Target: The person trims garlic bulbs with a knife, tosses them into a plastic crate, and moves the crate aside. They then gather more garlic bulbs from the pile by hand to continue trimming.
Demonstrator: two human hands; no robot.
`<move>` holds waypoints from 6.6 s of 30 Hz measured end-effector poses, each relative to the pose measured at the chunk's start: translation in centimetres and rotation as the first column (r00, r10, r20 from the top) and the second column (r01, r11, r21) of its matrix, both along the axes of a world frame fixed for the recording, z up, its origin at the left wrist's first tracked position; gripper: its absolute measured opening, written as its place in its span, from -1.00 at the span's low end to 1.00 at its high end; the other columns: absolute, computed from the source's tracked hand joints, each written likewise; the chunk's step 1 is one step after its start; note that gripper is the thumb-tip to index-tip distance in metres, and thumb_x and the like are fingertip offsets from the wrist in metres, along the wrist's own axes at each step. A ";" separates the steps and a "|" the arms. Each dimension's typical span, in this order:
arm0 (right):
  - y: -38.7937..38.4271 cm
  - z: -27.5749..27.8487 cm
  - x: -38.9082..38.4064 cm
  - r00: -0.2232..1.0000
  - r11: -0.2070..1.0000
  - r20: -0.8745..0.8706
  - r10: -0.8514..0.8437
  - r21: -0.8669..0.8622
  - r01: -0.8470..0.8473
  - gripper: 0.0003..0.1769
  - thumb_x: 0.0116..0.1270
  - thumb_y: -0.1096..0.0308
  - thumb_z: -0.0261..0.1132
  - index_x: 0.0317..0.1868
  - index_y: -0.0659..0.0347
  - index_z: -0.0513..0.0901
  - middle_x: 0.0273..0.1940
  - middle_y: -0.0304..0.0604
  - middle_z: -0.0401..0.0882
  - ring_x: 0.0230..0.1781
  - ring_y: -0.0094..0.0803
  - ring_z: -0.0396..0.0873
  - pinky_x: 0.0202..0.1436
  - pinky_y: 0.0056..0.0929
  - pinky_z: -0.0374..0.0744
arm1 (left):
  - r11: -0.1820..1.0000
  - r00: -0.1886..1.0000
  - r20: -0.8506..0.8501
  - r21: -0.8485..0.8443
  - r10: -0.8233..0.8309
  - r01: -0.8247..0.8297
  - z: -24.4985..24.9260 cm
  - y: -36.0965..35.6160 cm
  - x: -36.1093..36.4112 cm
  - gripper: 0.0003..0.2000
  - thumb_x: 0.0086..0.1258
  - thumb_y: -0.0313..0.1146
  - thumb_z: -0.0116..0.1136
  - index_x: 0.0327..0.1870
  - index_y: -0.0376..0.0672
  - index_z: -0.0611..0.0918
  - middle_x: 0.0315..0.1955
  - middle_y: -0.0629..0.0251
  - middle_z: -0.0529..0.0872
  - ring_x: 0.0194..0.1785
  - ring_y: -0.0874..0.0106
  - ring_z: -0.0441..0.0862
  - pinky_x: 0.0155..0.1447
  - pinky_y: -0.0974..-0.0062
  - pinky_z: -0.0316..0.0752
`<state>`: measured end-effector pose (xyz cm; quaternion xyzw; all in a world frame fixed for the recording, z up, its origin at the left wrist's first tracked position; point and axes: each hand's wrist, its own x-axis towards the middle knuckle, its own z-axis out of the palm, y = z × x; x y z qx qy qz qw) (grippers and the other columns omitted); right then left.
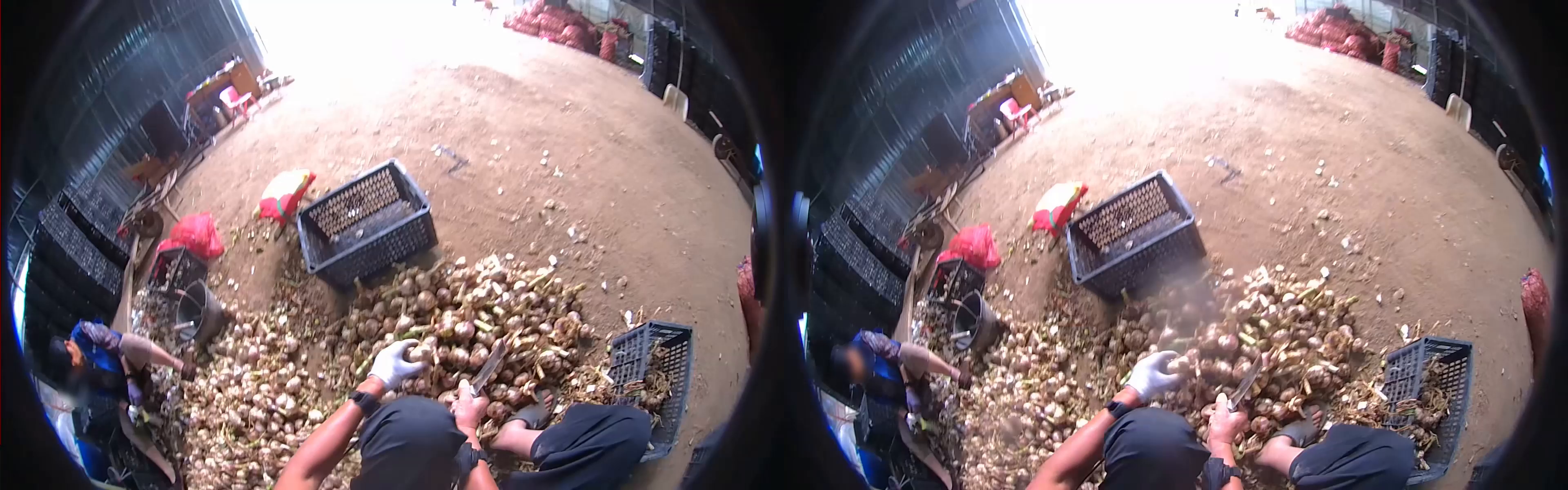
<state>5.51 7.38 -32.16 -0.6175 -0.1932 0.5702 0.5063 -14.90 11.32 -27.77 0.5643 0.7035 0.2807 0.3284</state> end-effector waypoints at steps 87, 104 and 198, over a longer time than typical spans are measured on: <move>-1.2 18.6 1.6 0.671 0.924 -0.640 0.374 0.321 -0.209 -0.90 0.42 0.33 0.35 -0.18 0.17 0.70 -0.44 -0.33 0.62 -0.53 -0.54 0.59 -0.33 -0.43 0.72 | 0.893 0.782 0.562 0.449 -0.268 -0.017 23.2 -7.7 7.6 -0.50 0.17 -0.52 0.36 0.19 -0.21 0.53 0.02 0.21 0.66 0.12 0.37 0.63 0.24 0.37 0.54; -0.6 19.2 2.3 0.744 0.377 0.618 0.254 0.645 -0.665 -0.78 0.08 0.42 0.45 -0.29 0.31 0.63 -0.33 0.00 0.54 -0.31 -0.04 0.60 -0.26 -0.26 0.54 | 0.998 0.845 0.531 -0.023 0.057 -0.052 19.7 -8.2 3.9 -0.78 0.34 -0.40 0.36 -0.06 -0.30 0.76 -0.38 0.46 0.75 -0.38 0.71 0.59 -0.32 0.69 0.49; -2.7 16.7 -0.3 0.628 0.345 0.777 0.045 0.578 -0.740 -0.76 0.12 0.24 0.41 -0.35 0.22 0.58 -0.37 0.01 0.56 -0.40 0.02 0.62 -0.38 -0.19 0.58 | 0.957 0.985 0.090 0.265 -0.144 0.116 17.4 -10.6 2.5 -0.35 -0.02 -0.19 0.63 0.11 -0.10 0.54 -0.25 0.30 0.78 -0.20 0.51 0.72 -0.05 0.47 0.63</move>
